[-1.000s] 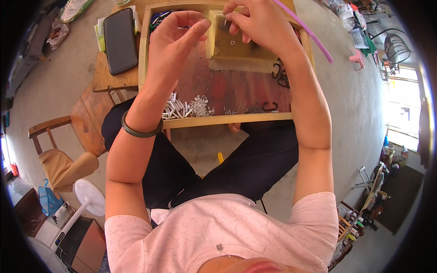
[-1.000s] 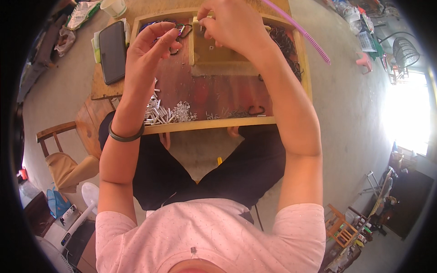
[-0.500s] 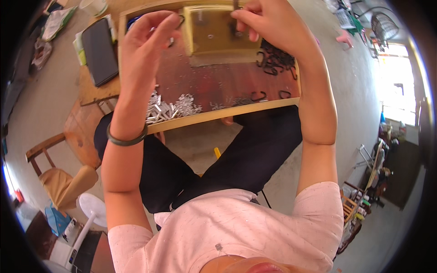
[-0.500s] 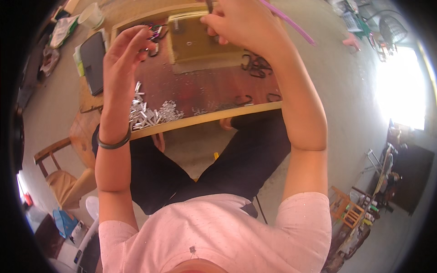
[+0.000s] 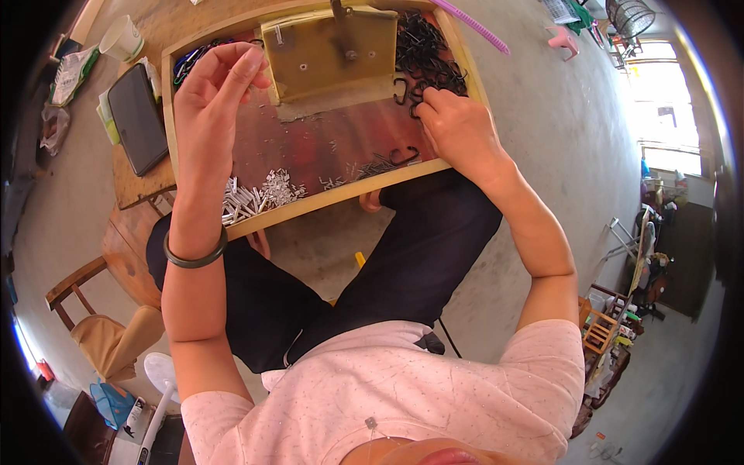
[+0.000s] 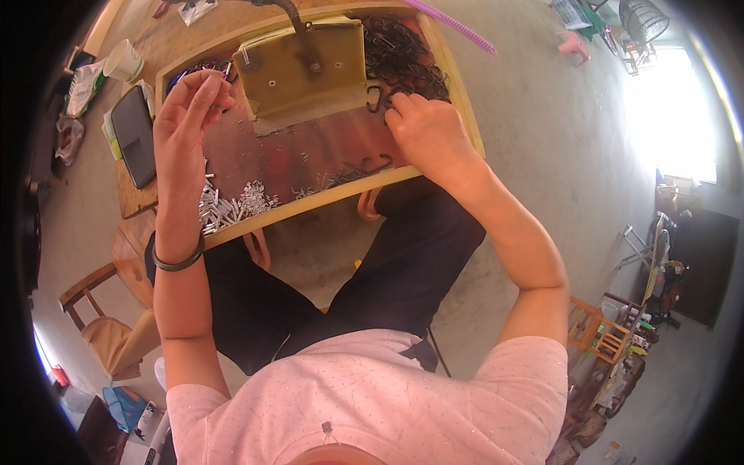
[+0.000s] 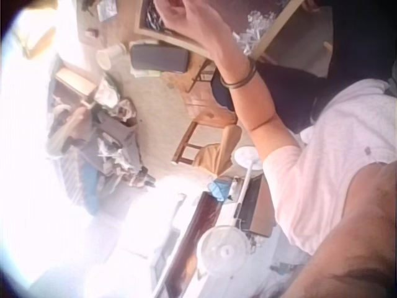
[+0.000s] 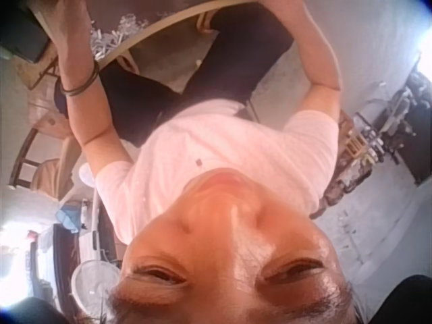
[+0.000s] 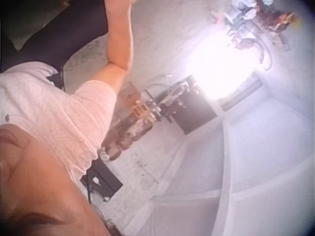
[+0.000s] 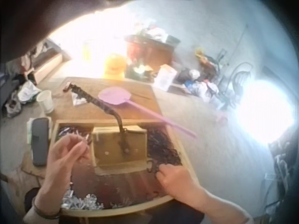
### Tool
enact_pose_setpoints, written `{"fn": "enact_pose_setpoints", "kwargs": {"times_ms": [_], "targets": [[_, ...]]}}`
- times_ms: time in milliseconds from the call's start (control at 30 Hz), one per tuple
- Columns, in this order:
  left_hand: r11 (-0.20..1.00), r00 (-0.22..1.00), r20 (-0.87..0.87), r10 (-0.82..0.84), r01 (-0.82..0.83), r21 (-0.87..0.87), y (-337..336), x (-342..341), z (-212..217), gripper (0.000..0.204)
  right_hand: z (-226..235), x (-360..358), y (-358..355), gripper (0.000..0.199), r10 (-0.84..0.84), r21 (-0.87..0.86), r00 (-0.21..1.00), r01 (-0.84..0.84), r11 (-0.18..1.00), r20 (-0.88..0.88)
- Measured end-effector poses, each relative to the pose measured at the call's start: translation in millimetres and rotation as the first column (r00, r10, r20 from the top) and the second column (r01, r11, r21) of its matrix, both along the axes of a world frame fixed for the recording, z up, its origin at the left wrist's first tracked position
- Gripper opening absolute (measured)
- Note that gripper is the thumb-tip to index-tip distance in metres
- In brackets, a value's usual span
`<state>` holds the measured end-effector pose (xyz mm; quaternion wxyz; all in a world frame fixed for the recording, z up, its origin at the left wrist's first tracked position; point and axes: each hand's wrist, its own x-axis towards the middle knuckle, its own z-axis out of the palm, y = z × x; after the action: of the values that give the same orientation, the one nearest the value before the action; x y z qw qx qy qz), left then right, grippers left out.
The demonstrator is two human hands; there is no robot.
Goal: The person assembles small metal components into black plastic clips by hand. They pick up a metal piece and a plastic clip, insert the metal piece into the clip using a mounting tool on the table, and set the assembled item aside.
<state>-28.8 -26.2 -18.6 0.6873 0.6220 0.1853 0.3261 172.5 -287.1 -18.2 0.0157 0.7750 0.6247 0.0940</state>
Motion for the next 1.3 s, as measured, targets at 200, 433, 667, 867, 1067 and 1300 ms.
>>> {"fn": "enact_pose_setpoints", "kwargs": {"times_ms": [200, 433, 667, 867, 1067, 1300], "targets": [[0.992, 0.992, -0.004, -0.126, 0.126, 0.024, -6, 3, 2, 0.022, 14, 7, 6, 0.012, -0.078, 0.141, 0.72, 0.238, 0.961, -0.69], [0.851, 0.866, -0.061, -0.497, 0.472, -0.231, -11, 0, 7, 0.023, 45, -32, 68, 0.024, 0.361, 0.493, 0.858, -0.151, 0.857, -0.365], [0.875, 0.892, -0.073, -0.446, 0.418, -0.243, 8, -7, 9, 0.021, 45, -32, 113, 0.032, 0.512, 0.528, 0.854, -0.48, 0.701, 0.096], [0.962, 0.964, -0.082, -0.253, 0.242, -0.125, 21, -4, 5, 0.017, 41, -36, 134, 0.052, 0.473, 0.615, 0.8, -0.171, 0.77, -0.37], [0.991, 0.983, -0.131, -0.13, 0.13, -0.012, 16, 7, 6, 0.017, 29, -26, 147, 0.053, 0.436, 0.621, 0.882, -0.241, 0.746, -0.181], [0.981, 0.98, -0.196, 0.039, 0.001, 0.196, 39, 31, -8, 0.023, 31, -18, 152, 0.049, 0.278, 0.572, 0.956, -0.175, 0.801, -0.097]]}}
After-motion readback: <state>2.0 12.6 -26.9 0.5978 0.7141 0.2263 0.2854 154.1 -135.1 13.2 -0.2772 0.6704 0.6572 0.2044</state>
